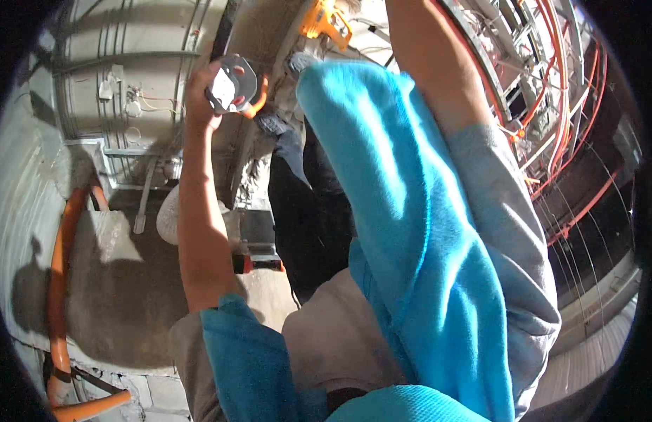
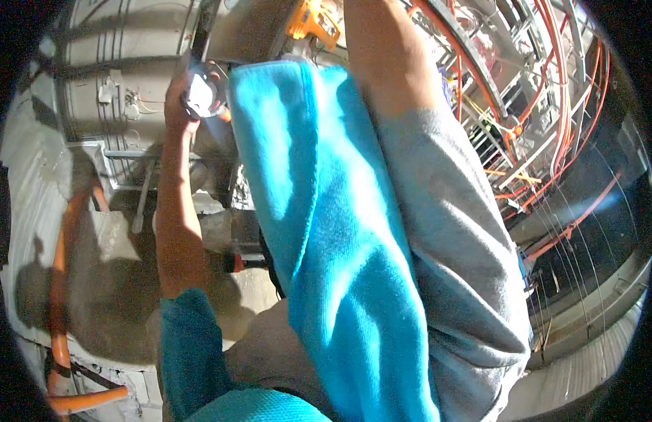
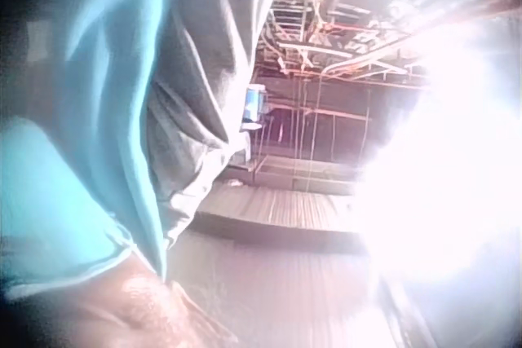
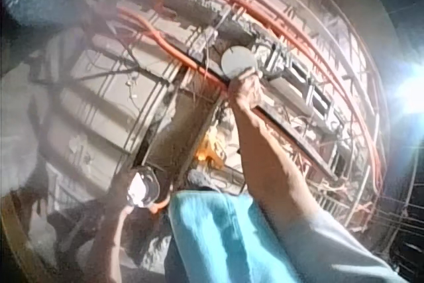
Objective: The person drills into the ceiling structure with a power drill, handles a metal junction box and its cover by hand, and connects conduit pipes while heating them with a heat gun.
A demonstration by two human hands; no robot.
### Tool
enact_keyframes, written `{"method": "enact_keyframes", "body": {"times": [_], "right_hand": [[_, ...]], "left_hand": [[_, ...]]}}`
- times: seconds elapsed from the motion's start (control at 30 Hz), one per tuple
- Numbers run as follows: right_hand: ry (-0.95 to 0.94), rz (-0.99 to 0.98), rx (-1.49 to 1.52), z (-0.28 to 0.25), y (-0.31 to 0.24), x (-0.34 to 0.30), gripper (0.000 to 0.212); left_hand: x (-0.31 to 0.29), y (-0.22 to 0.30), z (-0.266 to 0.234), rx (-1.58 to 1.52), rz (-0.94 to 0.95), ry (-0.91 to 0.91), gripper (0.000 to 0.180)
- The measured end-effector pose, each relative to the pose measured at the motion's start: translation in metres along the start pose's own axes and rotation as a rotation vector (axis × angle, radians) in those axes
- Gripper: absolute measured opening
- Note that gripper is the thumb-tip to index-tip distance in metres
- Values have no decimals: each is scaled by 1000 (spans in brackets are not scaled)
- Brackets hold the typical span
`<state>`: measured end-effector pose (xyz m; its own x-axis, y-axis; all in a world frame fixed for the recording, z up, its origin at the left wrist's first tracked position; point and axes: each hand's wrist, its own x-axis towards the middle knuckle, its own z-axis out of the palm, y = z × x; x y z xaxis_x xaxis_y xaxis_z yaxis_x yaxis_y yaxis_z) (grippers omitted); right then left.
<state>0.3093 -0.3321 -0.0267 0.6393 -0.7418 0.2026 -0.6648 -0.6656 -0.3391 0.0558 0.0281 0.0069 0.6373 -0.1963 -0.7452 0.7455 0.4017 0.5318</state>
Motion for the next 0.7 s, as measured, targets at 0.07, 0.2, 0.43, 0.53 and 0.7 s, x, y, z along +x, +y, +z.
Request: {"method": "enact_keyframes", "body": {"times": [0.07, 0.2, 0.43, 0.53, 0.7], "right_hand": [[-48, 14, -4, -3, 2, 9, 60], [-55, 39, 45, -12, -1, 4, 60], [-56, 5, 61, -15, -4, 4, 64], [-103, 17, 67, -16, -3, 6, 64], [-104, 54, 59, -19, -4, 5, 65]], "left_hand": [[5, -6, 8, -26, 63, 49, 39], [8, -7, 7, -43, 26, 7, 67], [1, 2, 16, 79, 15, -34, 78], [4, -2, 7, 57, 10, -72, 77], [8, -3, 7, -3, 66, -103, 73]]}}
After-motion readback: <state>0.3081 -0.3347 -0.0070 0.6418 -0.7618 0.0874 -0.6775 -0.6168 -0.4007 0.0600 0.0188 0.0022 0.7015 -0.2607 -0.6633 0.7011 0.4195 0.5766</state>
